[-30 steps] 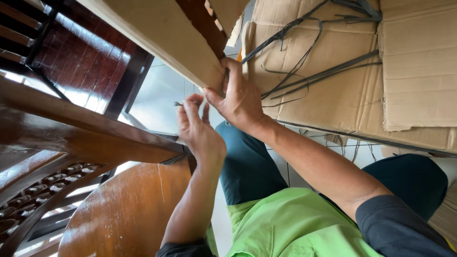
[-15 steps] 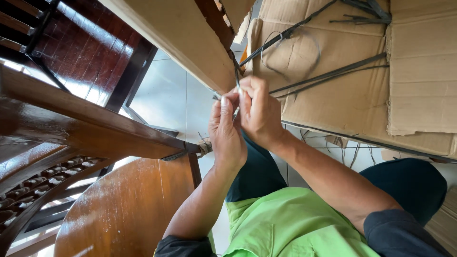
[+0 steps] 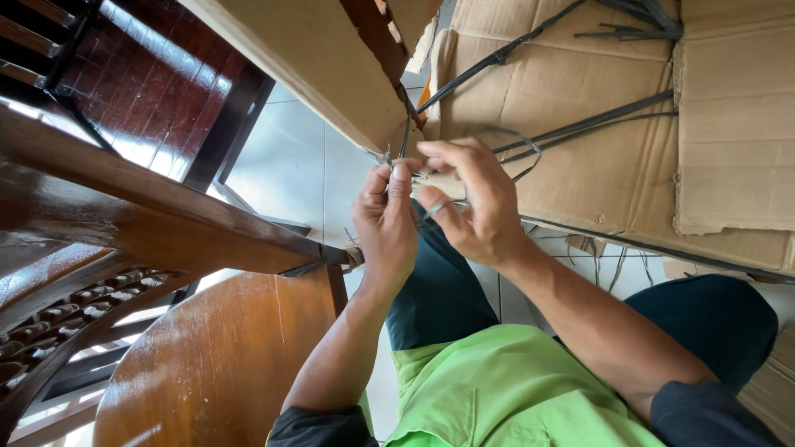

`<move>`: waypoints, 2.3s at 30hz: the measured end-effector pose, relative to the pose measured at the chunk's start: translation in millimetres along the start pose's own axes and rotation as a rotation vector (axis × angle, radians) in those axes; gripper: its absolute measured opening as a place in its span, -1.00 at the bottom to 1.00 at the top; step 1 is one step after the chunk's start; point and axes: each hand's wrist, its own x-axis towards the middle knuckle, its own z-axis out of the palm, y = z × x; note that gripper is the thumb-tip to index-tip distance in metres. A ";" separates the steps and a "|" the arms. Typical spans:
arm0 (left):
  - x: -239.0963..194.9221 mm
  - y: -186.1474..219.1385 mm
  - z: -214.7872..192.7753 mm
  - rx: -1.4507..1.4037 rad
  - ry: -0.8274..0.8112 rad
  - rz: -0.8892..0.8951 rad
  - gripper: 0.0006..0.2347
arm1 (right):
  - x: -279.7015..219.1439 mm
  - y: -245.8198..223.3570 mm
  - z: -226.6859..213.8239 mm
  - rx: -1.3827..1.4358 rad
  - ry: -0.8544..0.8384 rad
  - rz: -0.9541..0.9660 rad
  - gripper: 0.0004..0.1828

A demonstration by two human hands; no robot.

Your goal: The person wraps cardboard around the curved backrest and legs of a wooden chair, securing the protective layers with tape.

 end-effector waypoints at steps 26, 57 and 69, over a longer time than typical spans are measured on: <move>5.0 -4.1 -5.0 0.235 -0.018 0.218 -0.74 | 23.1 23.2 0.9 -0.035 -0.235 0.030 -0.81; 31.3 -18.3 -30.9 0.044 0.164 -0.015 -0.86 | 37.4 34.1 7.8 -0.316 -0.440 -0.184 -0.74; 28.5 -31.0 -39.2 -0.077 0.010 -0.017 -0.83 | 45.4 7.8 3.8 0.174 -0.474 0.250 -0.71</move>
